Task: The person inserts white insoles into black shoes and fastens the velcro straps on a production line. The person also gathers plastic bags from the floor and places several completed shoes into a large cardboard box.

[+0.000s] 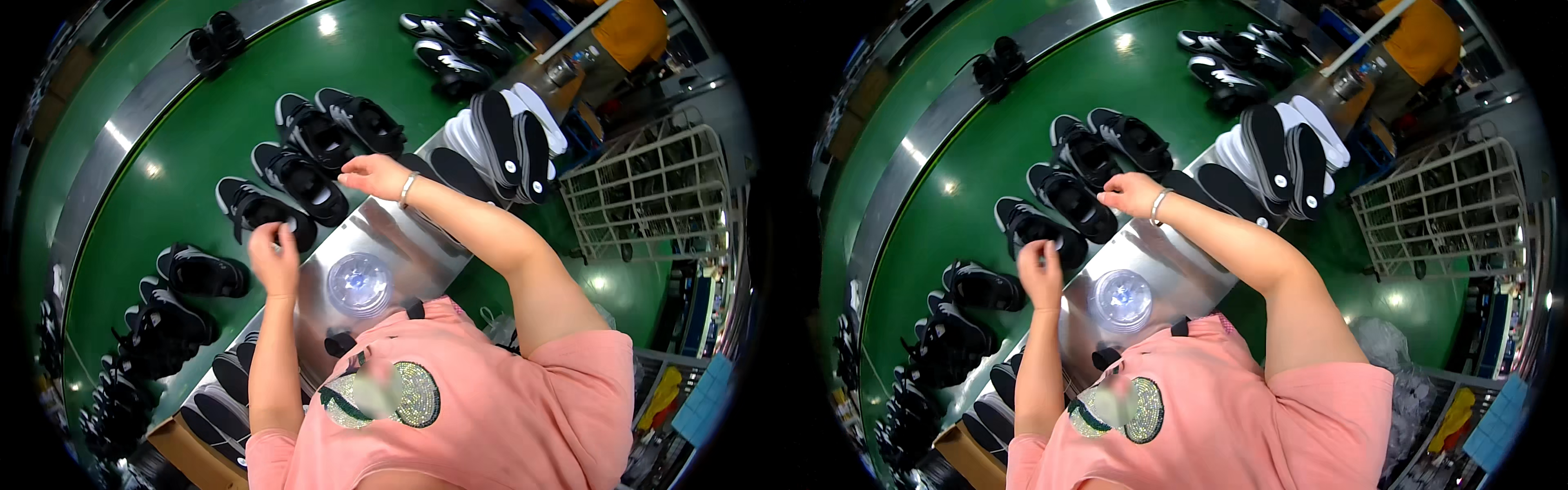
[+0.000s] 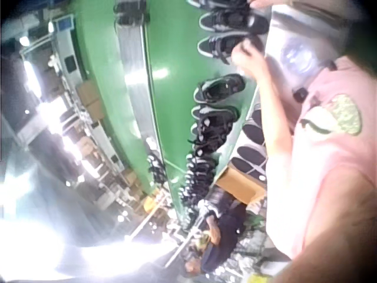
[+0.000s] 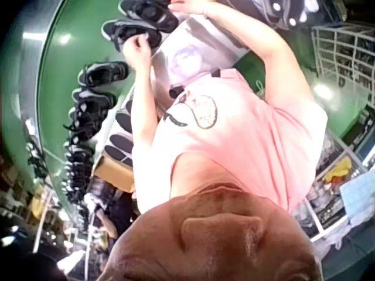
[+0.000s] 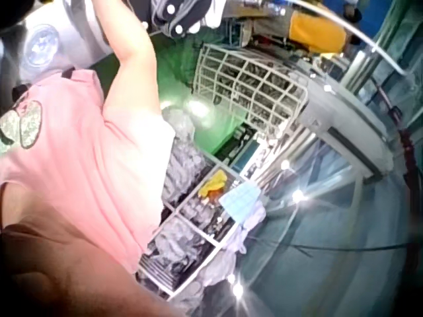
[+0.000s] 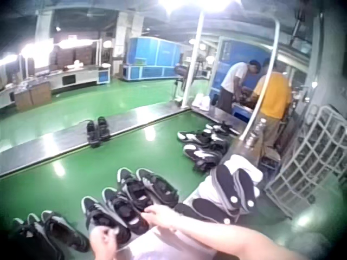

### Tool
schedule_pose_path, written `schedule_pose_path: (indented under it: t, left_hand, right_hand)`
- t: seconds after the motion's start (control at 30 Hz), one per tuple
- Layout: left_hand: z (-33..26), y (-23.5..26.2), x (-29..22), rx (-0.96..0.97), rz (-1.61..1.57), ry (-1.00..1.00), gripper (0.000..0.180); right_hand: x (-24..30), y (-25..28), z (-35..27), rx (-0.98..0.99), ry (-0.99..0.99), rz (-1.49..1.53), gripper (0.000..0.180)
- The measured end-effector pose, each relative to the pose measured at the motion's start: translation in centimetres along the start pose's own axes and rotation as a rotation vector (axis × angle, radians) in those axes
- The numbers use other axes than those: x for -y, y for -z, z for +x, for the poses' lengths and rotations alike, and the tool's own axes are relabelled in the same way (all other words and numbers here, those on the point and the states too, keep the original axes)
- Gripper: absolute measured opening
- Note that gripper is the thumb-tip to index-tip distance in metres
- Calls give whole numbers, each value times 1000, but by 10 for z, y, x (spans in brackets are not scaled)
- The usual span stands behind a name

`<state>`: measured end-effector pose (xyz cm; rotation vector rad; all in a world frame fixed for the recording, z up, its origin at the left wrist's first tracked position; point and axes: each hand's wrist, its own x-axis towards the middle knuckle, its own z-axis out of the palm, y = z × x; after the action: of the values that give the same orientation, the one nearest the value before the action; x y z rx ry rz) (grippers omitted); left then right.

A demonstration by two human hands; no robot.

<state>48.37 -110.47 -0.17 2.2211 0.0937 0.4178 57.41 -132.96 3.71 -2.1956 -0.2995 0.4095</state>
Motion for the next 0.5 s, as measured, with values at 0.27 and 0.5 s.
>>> schedule_pose_path:
  t: [0.27,0.5]
  left_hand:
    - [31,-5,22,-54,428,25,64]
    - [42,3,38,134,447,-236,27]
  right_hand:
    - [-73,146,-76,-756,-438,-807,40]
    - [-72,164,-76,-568,-822,-749,52]
